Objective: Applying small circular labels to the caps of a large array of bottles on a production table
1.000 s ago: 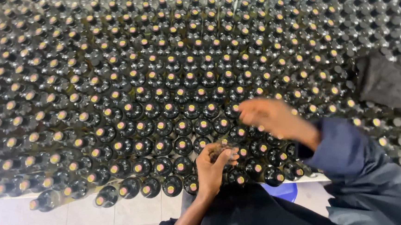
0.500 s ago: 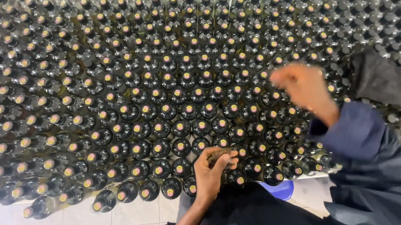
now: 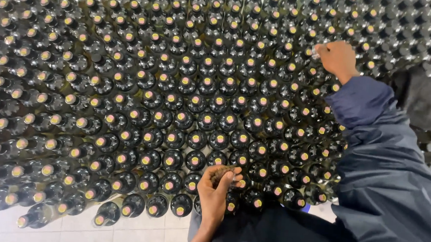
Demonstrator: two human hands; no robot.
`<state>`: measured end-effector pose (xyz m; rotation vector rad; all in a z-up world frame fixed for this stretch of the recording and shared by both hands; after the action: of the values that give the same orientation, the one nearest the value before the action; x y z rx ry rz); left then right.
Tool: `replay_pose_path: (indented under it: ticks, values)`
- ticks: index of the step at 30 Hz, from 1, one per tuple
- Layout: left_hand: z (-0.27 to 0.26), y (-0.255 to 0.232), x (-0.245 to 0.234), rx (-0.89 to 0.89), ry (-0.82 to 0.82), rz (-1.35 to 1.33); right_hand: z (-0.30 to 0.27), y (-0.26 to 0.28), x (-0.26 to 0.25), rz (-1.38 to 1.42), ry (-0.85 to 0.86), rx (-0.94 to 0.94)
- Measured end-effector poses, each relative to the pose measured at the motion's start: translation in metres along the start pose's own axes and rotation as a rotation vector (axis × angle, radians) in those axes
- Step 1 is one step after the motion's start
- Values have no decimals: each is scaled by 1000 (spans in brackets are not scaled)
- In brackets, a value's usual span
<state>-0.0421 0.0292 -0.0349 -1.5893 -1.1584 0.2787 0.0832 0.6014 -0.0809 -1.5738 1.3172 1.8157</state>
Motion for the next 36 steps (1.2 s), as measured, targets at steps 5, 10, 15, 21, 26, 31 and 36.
replay_pose_path:
  ticks: [5,10,15,21,26,31,36]
  values:
    - [3,3,0,-43,-23,13,2,21,1,-10,26,64]
    - [5,4,-1,-67,-21,-9,13,18,13,-73,-1,-69]
    - [6,1,-1,-54,8,-12,0,51,4,-44,105,23]
    - [3,4,-3,-58,7,-44,-1,53,5,-189,132,21]
    - [-1,-2,-3,-44,-14,-33,-3,44,4,-203,110,26]
    - [-2,1,-3,-76,-24,-12,8,40,16,-326,140,42]
    - [-5,0,-5,-106,-28,-33,-3,69,-9,-321,220,107]
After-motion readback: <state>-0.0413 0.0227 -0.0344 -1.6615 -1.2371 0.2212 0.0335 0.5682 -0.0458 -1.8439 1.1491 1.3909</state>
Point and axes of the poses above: each hand's wrist, its own z-axis towards the middle knuckle, its own x-axis out of the palm, y = z × x, the point moved 5 cm from there along z, towards the middle knuckle, and after that the axes turned 1 degree about x, right-handed, at the moved point
